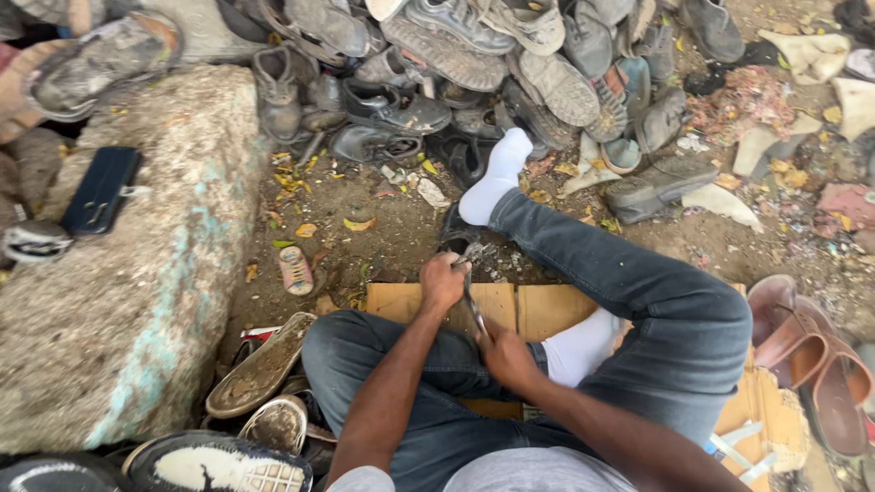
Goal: The person sits on the ground and uses a knife to scrape and trim the sole and edges of a black shoe. They repeatedly scrape the sole, flip the shoe, and continue trimming the edges and sole area.
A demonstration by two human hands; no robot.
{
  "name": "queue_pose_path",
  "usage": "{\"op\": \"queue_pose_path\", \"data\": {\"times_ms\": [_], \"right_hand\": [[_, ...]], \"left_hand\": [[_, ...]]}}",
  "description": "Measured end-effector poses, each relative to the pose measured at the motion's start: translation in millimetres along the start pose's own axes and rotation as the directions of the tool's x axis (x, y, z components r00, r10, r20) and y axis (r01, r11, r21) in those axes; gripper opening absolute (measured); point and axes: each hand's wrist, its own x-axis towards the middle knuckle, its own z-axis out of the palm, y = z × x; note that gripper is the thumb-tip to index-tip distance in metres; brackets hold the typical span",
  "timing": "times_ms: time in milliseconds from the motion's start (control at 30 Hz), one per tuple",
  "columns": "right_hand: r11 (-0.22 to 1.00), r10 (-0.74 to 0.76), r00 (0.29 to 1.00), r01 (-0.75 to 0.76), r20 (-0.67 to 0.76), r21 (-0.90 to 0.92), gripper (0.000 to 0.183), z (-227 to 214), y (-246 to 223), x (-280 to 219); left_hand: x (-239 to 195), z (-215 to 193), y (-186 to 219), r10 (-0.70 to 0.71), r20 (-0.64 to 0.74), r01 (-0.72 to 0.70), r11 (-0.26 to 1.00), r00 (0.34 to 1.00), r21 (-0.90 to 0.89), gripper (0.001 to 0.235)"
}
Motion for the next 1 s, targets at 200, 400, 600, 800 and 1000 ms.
{"op": "queue_pose_path", "data": {"times_ms": [200,400,600,800,1000], "right_hand": [[0.988,-0.116,0.991,0.122,-0.063,0.094,0.032,-10.4,1.2,20.2],[0.995,-0.076,0.991,0.082,-0.108,0.055,0.038,-0.4,14.6,-16.4],[0.997,0.012,0.983,0.001,-0.182,0.073,0.035,8.7,44.5,5.7],[0.984,-0.044,0.979,0.077,-0.201,0.163,0.031,17.0,15.9,-20.1],[0.783,0.272,0.961,-0.189,-0.052,0.592,0.026,21.9,-9.4,-5.8]], "left_hand": [[-17.3,21.2,26.4,-0.016,0.011,0.018,0.983,1.000,-0.184,0.028],[-18.9,20.8,41.4,-0.205,0.015,0.186,0.854,0.979,-0.486,0.020],[-19.6,58.8,51.2,-0.324,0.304,0.403,0.305,0.896,-0.863,0.009],[-3.1,69.2,30.9,-0.305,0.305,0.361,0.145,0.902,-0.921,0.012],[5.9,73.1,43.6,-0.319,0.368,0.383,-0.016,0.873,-0.923,0.007]]}}
